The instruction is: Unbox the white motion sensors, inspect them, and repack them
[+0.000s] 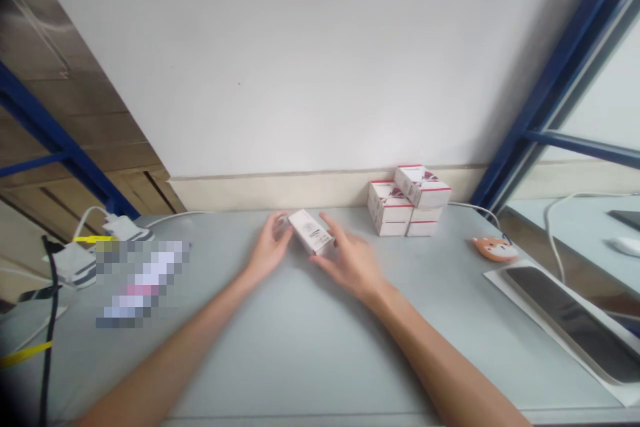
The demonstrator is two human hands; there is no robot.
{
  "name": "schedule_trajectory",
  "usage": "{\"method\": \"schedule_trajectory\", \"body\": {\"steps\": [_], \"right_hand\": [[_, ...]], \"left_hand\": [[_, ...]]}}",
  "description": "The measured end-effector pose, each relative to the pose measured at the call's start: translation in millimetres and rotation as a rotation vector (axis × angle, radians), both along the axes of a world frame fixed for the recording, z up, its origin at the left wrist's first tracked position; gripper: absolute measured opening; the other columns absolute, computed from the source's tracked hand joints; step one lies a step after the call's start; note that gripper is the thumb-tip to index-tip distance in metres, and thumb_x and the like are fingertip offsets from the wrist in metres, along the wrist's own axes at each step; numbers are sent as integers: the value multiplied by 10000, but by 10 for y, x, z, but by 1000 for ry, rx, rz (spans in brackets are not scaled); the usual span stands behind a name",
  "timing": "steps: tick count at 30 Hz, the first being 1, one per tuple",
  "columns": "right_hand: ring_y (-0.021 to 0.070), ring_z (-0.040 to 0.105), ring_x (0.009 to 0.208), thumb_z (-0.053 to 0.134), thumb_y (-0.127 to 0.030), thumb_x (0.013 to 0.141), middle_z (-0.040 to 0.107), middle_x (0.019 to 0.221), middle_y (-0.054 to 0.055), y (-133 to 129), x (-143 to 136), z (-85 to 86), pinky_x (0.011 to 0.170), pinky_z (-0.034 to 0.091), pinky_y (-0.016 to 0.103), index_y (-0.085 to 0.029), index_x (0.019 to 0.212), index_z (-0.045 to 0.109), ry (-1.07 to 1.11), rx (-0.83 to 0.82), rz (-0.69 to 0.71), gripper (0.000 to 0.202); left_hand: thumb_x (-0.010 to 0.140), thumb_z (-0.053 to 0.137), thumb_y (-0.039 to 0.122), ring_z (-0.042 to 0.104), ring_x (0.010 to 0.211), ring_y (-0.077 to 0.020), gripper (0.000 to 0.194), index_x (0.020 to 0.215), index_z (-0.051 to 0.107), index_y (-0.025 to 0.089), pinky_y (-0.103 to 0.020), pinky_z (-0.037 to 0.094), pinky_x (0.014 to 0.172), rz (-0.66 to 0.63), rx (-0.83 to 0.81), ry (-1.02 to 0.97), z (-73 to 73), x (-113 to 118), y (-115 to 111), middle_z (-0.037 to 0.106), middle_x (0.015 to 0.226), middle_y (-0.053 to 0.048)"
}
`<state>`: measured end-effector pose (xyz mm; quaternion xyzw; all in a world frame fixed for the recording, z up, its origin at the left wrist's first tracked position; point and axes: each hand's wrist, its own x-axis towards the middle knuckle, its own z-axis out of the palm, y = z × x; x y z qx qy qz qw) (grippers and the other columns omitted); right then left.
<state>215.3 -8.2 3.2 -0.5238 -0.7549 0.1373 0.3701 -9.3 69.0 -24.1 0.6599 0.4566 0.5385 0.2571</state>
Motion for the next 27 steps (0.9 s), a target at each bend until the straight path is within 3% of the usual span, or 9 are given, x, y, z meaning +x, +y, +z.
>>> {"method": "schedule_trajectory", "body": {"steps": [3, 6, 8, 11, 13, 16, 19, 23, 27], "right_hand": [[337, 709, 1021, 787, -397, 889, 759, 1184, 109, 12, -41, -26, 845, 583, 486, -310, 1552, 471, -99, 162, -99, 740], [348, 689, 1080, 767, -253, 884, 754, 1183, 115, 13, -89, -79, 836, 591, 475, -296, 1464, 573, -166, 247, -99, 613], [310, 700, 1071, 711, -190, 905, 752, 1187, 105, 7, -114, -108, 841, 601, 439, -281, 1407, 611, -98, 237, -6, 520], [242, 718, 1058, 609, -165, 965, 745, 1212, 78, -2, -114, -95, 921, 594, 403, -271, 1314, 648, 86, 220, 155, 367], [228, 719, 1050, 558, -185, 1001, 738, 1201, 68, 6, -70, -49, 962, 575, 407, -274, 1249, 673, 145, 251, 146, 287], [241, 710, 1028, 536, -209, 1005, 723, 1147, 71, 61, 76, 23, 957, 565, 429, -276, 1175, 697, 151, 335, -49, 244], [302, 657, 1168, 552, -222, 970, 691, 1236, 103, 161, 286, 41, 1016, 535, 501, -273, 1200, 699, 72, 409, -281, 278], [369, 536, 1330, 577, -228, 925, 610, 1381, 151, 278, 559, 27, 1099, 465, 600, -253, 1317, 660, -83, 459, -498, 402], [367, 496, 1367, 560, -258, 949, 576, 1407, 166, 279, 799, 116, 1152, 404, 594, -234, 1342, 656, -88, 582, -672, 405]], "left_hand": [[911, 700, 315, 461, 1499, -299, 570, 1439, 495, 254, -550, 329, 1256, -4, 68, 80, 118, 30, -173, 544, 1543, -131], [974, 619, 278, 368, 1571, -302, 546, 1502, 485, 267, -557, 281, 1290, -208, 269, 387, 311, 88, -404, 466, 1639, -125], [984, 627, 307, 330, 1594, -303, 574, 1535, 465, 292, -559, 259, 1304, -314, 279, 540, 397, 114, -506, 418, 1683, -107], [944, 701, 387, 343, 1590, -311, 711, 1587, 410, 302, -568, 261, 1304, -369, 238, 673, 400, 115, -514, 419, 1687, -106], [902, 757, 407, 401, 1561, -308, 754, 1576, 434, 309, -571, 271, 1299, -387, 200, 738, 350, 85, -438, 469, 1657, -104], [904, 743, 275, 448, 1534, -303, 608, 1479, 553, 333, -620, 181, 1311, -341, 183, 834, 285, -21, -273, 503, 1637, -84], [917, 616, 96, 430, 1547, -293, 589, 1463, 570, 314, -642, 182, 1297, -221, 168, 856, 269, -221, -108, 511, 1631, -89], [897, 581, 61, 326, 1599, -336, 635, 1470, 571, 333, -691, 211, 1265, -76, 151, 886, 266, -534, 56, 474, 1658, -73], [898, 562, 60, 408, 1553, -312, 652, 1484, 559, 346, -655, 273, 1250, -5, 119, 895, 245, -641, 107, 504, 1640, -46]]}}
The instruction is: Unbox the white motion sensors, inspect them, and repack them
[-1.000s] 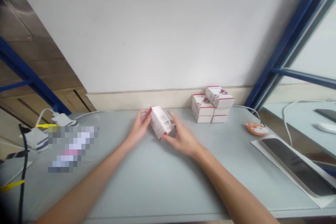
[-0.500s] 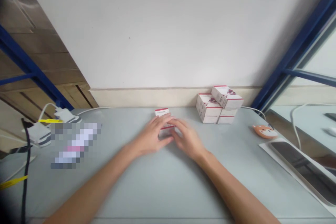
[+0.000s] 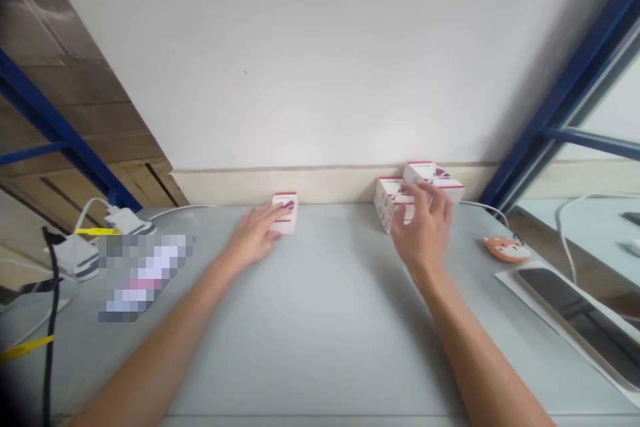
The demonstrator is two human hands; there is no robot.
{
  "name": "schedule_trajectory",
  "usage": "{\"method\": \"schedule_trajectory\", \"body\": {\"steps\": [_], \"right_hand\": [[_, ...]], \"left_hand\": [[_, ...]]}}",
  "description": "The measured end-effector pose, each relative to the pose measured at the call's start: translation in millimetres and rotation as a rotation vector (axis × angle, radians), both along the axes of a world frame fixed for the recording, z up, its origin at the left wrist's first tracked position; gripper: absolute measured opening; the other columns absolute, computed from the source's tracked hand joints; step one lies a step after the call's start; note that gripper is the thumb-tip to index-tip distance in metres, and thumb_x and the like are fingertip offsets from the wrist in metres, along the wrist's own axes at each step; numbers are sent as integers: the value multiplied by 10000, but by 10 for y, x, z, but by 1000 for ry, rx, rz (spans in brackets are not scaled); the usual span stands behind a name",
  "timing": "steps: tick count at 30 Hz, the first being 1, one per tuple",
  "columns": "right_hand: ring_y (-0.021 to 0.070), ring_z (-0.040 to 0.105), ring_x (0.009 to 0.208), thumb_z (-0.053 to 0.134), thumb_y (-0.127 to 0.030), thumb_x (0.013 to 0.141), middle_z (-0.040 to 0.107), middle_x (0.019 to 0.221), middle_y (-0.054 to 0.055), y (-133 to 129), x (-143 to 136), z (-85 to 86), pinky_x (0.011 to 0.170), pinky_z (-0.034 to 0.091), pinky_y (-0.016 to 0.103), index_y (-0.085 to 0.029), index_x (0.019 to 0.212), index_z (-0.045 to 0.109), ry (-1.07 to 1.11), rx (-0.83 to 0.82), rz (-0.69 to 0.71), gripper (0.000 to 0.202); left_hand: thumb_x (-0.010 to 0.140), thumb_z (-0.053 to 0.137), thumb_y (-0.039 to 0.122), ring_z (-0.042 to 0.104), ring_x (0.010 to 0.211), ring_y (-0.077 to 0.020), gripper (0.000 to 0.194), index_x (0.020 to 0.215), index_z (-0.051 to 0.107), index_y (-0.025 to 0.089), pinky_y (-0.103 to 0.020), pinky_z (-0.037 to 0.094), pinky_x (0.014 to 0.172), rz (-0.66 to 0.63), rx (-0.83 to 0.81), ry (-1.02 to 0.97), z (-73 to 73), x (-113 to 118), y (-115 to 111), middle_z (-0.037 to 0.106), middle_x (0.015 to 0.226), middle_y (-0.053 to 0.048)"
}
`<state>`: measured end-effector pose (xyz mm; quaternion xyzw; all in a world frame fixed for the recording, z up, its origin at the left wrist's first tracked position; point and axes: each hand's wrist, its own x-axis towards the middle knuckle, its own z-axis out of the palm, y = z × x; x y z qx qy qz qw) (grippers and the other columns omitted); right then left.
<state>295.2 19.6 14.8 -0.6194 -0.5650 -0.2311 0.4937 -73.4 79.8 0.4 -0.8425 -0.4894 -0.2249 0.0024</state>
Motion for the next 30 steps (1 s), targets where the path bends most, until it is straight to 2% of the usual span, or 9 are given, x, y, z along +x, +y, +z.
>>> {"method": "schedule_trajectory", "body": {"steps": [5, 10, 14, 19, 22, 25, 26, 28, 30], "right_hand": [[411, 451, 1410, 639, -430, 955, 548, 1409, 250, -12, 378, 87, 1189, 339, 573, -157, 1475, 585, 111, 95, -159, 590], [394, 552, 1321, 699, -544, 874, 636, 1370, 206, 102, 674, -53, 1108, 444, 557, -179, 1481, 571, 239, -47, -68, 720], [365, 644, 1140, 761, -570, 804, 666, 1281, 170, 121, 679, -76, 991, 518, 551, -219, 1393, 652, 336, -97, -125, 695], [349, 660, 1073, 805, -560, 789, 703, 1207, 164, 51, 487, 47, 968, 509, 515, -226, 1284, 710, 369, 62, -117, 604], [283, 688, 897, 793, -594, 793, 734, 1109, 117, 49, 217, 62, 840, 564, 461, -224, 1264, 640, 554, 40, 178, 618], [256, 684, 750, 607, -633, 925, 754, 952, 88, 11, -208, -1, 682, 581, 401, -242, 1139, 635, 874, -194, 654, 447], [252, 667, 682, 495, -648, 972, 740, 868, 83, -29, -361, -31, 620, 570, 392, -226, 1088, 647, 971, -299, 792, 463], [254, 674, 676, 366, -646, 1023, 752, 883, 109, -150, -629, -85, 624, 579, 406, -198, 1115, 675, 1045, -575, 1070, 552], [263, 710, 781, 328, -662, 1047, 768, 983, 136, -292, -802, -118, 756, 606, 441, -185, 1187, 699, 945, -825, 1239, 621]], "left_hand": [[875, 575, 61, 450, 1521, -312, 645, 1458, 590, 336, -644, 279, 1247, 71, 7, -32, -2, 57, -25, 540, 1612, -33], [873, 568, 70, 470, 1493, -312, 645, 1451, 596, 354, -632, 299, 1237, 71, 32, -24, 10, 24, -27, 564, 1592, -18], [849, 573, 57, 457, 1489, -334, 651, 1443, 609, 323, -645, 321, 1225, 38, 67, -6, 46, 30, -30, 600, 1551, -57], [858, 641, 117, 408, 1517, -372, 570, 1399, 645, 296, -698, 227, 1264, -56, 205, -73, 76, 333, -193, 579, 1525, -118], [946, 677, 280, 464, 1478, -348, 536, 1467, 565, 341, -651, 338, 1234, -173, 127, -355, 12, 644, -390, 590, 1497, -104], [981, 681, 473, 640, 1311, -283, 931, 1676, 73, 350, -499, 571, 1045, -339, -188, -837, -36, 905, -575, 609, 1457, -169], [988, 652, 539, 681, 1251, -277, 929, 1666, 43, 355, -471, 606, 977, -385, -281, -963, -27, 961, -621, 638, 1415, -169], [938, 674, 635, 722, 1164, -288, 818, 1577, 287, 303, -440, 627, 918, -398, -370, -1124, 33, 1016, -679, 694, 1306, -153], [955, 655, 623, 759, 1020, -273, 610, 1404, 460, 258, -404, 643, 818, -244, -404, -1216, 121, 1008, -694, 740, 1157, -117]]}}
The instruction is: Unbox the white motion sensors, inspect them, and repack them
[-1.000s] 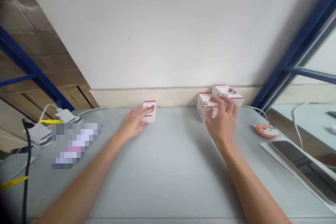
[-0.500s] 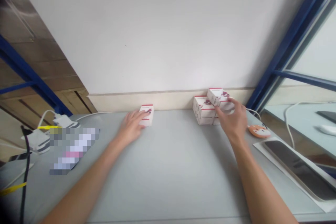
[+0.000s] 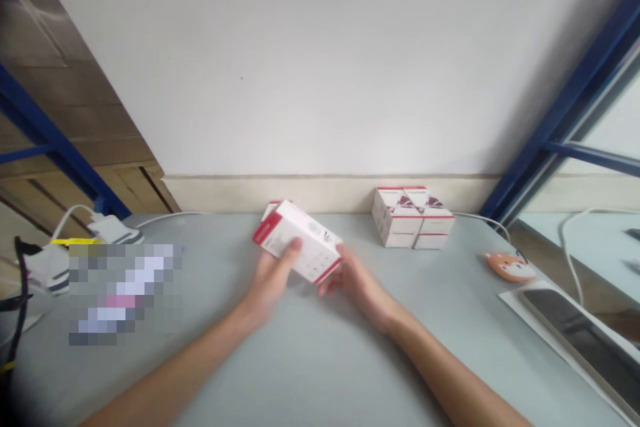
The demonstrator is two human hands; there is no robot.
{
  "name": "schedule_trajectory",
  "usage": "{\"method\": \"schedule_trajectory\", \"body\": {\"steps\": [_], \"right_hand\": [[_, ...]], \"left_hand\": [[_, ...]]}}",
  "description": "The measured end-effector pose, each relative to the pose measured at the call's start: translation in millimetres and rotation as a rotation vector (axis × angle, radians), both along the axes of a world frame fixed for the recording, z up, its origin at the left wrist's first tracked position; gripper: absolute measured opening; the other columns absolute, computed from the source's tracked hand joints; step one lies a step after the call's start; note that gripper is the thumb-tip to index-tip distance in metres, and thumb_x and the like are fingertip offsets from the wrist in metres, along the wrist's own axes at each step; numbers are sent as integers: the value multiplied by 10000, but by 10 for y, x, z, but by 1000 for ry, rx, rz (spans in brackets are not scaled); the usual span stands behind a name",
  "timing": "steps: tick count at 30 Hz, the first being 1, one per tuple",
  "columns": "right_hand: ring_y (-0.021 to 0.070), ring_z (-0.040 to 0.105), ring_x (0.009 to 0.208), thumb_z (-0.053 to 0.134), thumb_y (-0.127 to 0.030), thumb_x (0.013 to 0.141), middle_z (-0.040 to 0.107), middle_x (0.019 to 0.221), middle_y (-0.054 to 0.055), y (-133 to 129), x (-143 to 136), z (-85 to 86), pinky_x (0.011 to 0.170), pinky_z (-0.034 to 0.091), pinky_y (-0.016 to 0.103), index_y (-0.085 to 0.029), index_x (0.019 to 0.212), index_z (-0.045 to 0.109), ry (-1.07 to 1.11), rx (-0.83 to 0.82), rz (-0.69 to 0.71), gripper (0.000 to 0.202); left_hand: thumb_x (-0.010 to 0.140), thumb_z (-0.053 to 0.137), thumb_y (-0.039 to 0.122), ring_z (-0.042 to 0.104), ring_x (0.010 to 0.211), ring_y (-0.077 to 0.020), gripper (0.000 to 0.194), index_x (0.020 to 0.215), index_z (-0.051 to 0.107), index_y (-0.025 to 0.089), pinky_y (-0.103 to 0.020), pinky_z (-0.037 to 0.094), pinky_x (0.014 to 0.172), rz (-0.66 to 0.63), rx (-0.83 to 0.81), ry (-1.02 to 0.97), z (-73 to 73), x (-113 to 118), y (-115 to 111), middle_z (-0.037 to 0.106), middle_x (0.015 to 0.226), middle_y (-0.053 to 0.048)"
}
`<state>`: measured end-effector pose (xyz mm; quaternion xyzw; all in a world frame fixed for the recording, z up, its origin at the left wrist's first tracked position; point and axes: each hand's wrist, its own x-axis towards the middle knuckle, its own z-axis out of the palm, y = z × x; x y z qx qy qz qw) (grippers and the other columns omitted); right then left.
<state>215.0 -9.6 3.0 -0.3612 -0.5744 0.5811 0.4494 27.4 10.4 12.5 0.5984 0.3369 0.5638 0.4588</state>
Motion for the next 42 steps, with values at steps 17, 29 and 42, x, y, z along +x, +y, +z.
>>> {"method": "schedule_trajectory", "body": {"steps": [17, 29, 42], "right_hand": [[227, 667, 1050, 593, -462, 1034, 725, 1161, 58, -192, 200, 214, 865, 537, 330, -266, 1242, 614, -468, 561, -328, 287], [136, 478, 612, 560, -620, 998, 541, 699, -8, -251, 137, 485, 528, 363, 251, -214, 790, 660, -179, 193, -455, 467], [180, 612, 859, 459, -379, 1082, 620, 1011, 37, -211, 108, 344, 793, 507, 353, -265, 1134, 656, -247, 553, -661, 234]], "left_hand": [[901, 788, 300, 769, 1044, -263, 944, 1610, 165, 341, -385, 636, 845, -226, 51, 422, -22, -52, -200, 736, 1283, -88], [779, 772, 230, 476, 1314, -322, 806, 1484, 410, 375, -503, 549, 1038, 148, 1246, 609, -35, -4, -213, 364, 1456, -137], [835, 830, 316, 648, 1107, -279, 541, 1299, 556, 270, -465, 566, 944, 166, 1103, 759, 169, -71, -139, 659, 1198, -111]]}}
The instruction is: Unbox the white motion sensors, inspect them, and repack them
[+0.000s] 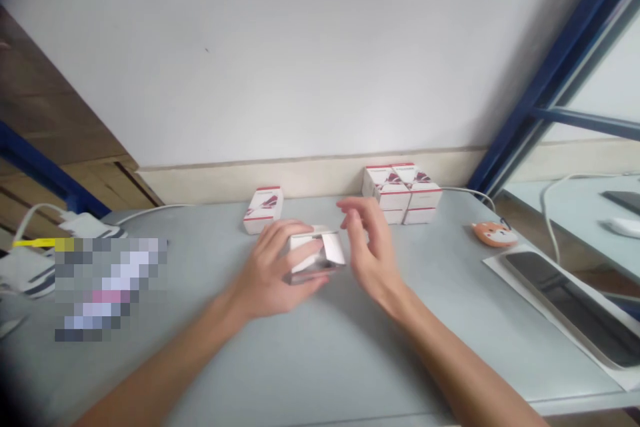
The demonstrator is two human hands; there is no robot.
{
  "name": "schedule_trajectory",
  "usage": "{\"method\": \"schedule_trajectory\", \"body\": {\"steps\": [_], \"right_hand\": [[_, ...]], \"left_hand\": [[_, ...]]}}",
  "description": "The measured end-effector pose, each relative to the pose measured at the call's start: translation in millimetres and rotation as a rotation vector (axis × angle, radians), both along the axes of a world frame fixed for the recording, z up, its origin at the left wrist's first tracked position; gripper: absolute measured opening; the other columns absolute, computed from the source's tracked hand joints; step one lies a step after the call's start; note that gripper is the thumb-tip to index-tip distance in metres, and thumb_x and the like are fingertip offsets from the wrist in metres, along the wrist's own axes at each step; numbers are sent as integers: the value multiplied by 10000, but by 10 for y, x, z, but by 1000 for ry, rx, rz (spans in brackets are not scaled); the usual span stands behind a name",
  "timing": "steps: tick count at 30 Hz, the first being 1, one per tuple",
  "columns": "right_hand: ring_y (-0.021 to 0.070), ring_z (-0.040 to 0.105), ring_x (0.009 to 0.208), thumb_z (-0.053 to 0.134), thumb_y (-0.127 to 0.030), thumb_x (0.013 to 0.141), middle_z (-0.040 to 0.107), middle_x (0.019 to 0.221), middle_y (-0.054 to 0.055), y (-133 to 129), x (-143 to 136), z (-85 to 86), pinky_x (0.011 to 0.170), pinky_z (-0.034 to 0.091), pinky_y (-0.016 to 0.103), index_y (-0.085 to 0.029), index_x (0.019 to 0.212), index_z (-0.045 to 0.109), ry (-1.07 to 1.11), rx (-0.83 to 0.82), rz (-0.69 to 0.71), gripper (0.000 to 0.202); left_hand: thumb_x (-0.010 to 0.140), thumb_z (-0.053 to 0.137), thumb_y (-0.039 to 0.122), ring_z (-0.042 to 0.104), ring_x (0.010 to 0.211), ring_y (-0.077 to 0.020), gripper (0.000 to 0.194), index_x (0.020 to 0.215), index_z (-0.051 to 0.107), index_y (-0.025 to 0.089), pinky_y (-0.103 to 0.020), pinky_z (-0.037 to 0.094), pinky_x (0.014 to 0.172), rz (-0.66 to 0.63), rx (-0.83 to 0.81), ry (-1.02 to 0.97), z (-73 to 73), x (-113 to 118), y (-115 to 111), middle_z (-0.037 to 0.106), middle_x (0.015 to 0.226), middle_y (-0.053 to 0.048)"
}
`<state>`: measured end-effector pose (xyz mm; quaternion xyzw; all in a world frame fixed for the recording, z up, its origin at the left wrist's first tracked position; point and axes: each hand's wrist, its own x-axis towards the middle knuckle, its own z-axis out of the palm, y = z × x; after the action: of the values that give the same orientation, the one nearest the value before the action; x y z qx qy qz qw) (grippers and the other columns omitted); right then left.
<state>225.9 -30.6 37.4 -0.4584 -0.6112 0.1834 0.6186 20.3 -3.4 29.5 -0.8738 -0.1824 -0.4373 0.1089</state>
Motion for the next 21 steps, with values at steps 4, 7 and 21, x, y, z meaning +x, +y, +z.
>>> {"method": "schedule_trajectory", "body": {"steps": [4, 7, 21], "right_hand": [[234, 615, 1103, 504, -258, 1051, 548, 1227, 88, -64, 9, 20, 969, 511, 428, -280, 1195, 683, -410, 244, 145, 230], [241, 615, 1099, 590, -251, 1012, 522, 1273, 107, -60, -23, -16, 955, 535, 439, -272, 1240, 635, -484, 208, 174, 233], [160, 636, 819, 490, -142, 993, 572, 1160, 76, 92, 47, -140, 656, 566, 301, -291, 1173, 687, -421, 104, 28, 306]], "left_hand": [[821, 837, 382, 694, 1016, -265, 481, 1186, 550, 255, -438, 580, 876, 71, -32, -75, -68, -24, 85, 682, 1143, -107], [834, 837, 369, 715, 997, -262, 440, 1120, 525, 249, -419, 584, 851, 74, 2, -124, -96, -42, 152, 710, 1102, -101], [843, 780, 148, 730, 1075, -282, 307, 958, 511, 241, -453, 551, 887, 177, 160, -3, -49, -112, 202, 733, 1186, -129]]}}
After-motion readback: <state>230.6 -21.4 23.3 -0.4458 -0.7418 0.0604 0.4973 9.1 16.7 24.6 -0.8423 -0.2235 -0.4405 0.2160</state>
